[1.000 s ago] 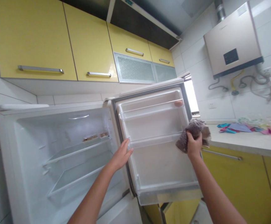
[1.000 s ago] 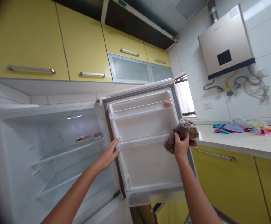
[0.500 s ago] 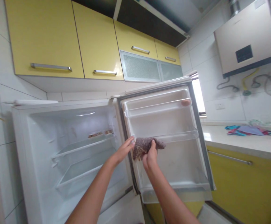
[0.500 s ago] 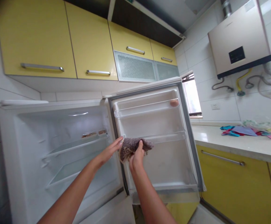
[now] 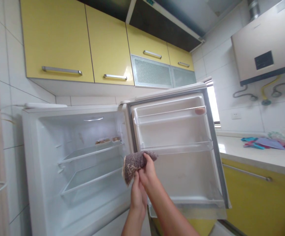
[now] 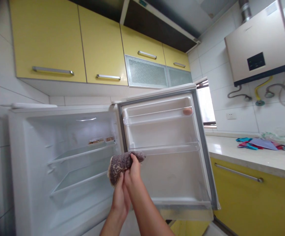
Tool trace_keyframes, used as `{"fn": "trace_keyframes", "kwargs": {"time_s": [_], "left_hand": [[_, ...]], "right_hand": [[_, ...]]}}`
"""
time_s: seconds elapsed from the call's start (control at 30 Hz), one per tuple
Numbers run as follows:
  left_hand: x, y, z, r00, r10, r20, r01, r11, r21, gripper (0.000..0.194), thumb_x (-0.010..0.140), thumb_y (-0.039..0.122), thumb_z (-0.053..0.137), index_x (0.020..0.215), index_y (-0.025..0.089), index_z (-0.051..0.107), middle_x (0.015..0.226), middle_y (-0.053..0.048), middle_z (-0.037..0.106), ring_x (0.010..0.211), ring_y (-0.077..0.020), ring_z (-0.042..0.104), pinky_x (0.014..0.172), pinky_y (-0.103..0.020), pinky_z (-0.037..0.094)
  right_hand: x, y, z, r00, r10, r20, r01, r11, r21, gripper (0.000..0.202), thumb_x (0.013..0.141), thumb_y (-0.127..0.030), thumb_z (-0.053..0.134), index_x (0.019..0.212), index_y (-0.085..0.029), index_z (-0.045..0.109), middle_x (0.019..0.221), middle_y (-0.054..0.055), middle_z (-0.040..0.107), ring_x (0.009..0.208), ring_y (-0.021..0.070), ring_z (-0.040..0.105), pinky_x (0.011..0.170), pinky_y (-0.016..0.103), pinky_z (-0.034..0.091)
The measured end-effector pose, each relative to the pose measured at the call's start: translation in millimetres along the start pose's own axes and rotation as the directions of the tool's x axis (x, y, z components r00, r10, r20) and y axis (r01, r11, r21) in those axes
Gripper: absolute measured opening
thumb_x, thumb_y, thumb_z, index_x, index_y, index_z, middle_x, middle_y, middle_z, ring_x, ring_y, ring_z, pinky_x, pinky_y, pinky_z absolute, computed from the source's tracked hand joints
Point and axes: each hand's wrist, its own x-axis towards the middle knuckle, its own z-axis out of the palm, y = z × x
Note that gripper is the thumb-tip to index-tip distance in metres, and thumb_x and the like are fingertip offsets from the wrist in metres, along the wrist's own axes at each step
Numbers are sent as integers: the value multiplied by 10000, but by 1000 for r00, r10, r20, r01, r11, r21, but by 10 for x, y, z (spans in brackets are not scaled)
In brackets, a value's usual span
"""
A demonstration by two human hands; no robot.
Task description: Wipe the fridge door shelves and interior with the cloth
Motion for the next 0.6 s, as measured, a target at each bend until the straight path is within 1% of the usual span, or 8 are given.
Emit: {"fn": "trace_keyframes", "kwargs": {"time_s": [0.07,0.13,0.3,0.37,0.4,0.47,0.53,0.6], "left_hand": [[46,81,193,998,-8,62,14,995,-94,606,860,702,497,1188,229,687,1204,-133,751,1124,-291,702,917,-417,585],[153,208,319,998,-30,52,37,989,-140,561,886,662,508,1159,206,686,1148,-130,760,1044,-266,720,868,-387,595],[403,455,407,976,-116,-182,75,973,-217,322,914,521,587,978,215,664,845,-24,718,713,-153,674,639,-284,545],[441,509,425,966,-85,-246,25,971,-240,285,918,506,589,979,234,645,834,2,701,681,-137,651,614,-273,525],[452,526,438,964,-46,-264,-18,972,-235,274,915,498,594,1000,241,638,862,3,706,700,-138,655,624,-274,528],[475,537,474,957,77,-279,-132,974,-184,284,897,479,621,1077,259,621,971,-3,721,788,-152,678,680,-289,549],[514,527,516,936,220,-274,-248,966,-74,348,871,483,649,1132,258,605,1098,-24,727,921,-180,697,788,-325,570],[573,520,556,895,374,-243,-358,927,108,392,854,499,657,1143,239,611,1188,-47,726,1060,-211,689,928,-360,553]], "right_hand": [[-56,-48,-54,1000,-11,19,13,994,-104,261,656,-418,709,805,-210,658,729,15,742,722,199,696,662,319,580],[-135,-145,-150,998,-28,59,41,974,-221,281,650,-409,728,815,-187,680,728,22,744,700,193,686,637,305,559],[-302,-638,-537,962,-90,257,211,842,-496,262,544,-282,822,774,-180,750,773,41,774,772,226,701,786,346,556],[-317,-974,-715,935,-180,304,334,734,-591,202,607,-327,808,764,-207,764,804,54,783,815,248,707,850,380,543],[-310,-1172,-801,876,-323,358,481,548,-684,206,695,-397,748,816,-232,771,844,54,789,838,255,714,856,398,543],[-268,-1599,-967,693,-547,470,638,161,-753,279,839,-449,597,957,-258,762,993,69,792,957,270,715,922,446,528],[-188,-2014,-1127,486,-645,590,659,-174,-732,332,879,-434,550,1086,-250,731,1148,91,762,1112,278,674,1017,483,489],[-80,-2353,-1288,343,-655,673,581,-416,-700,343,908,-404,515,1137,-233,704,1258,108,719,1245,283,607,1102,515,432]]}}
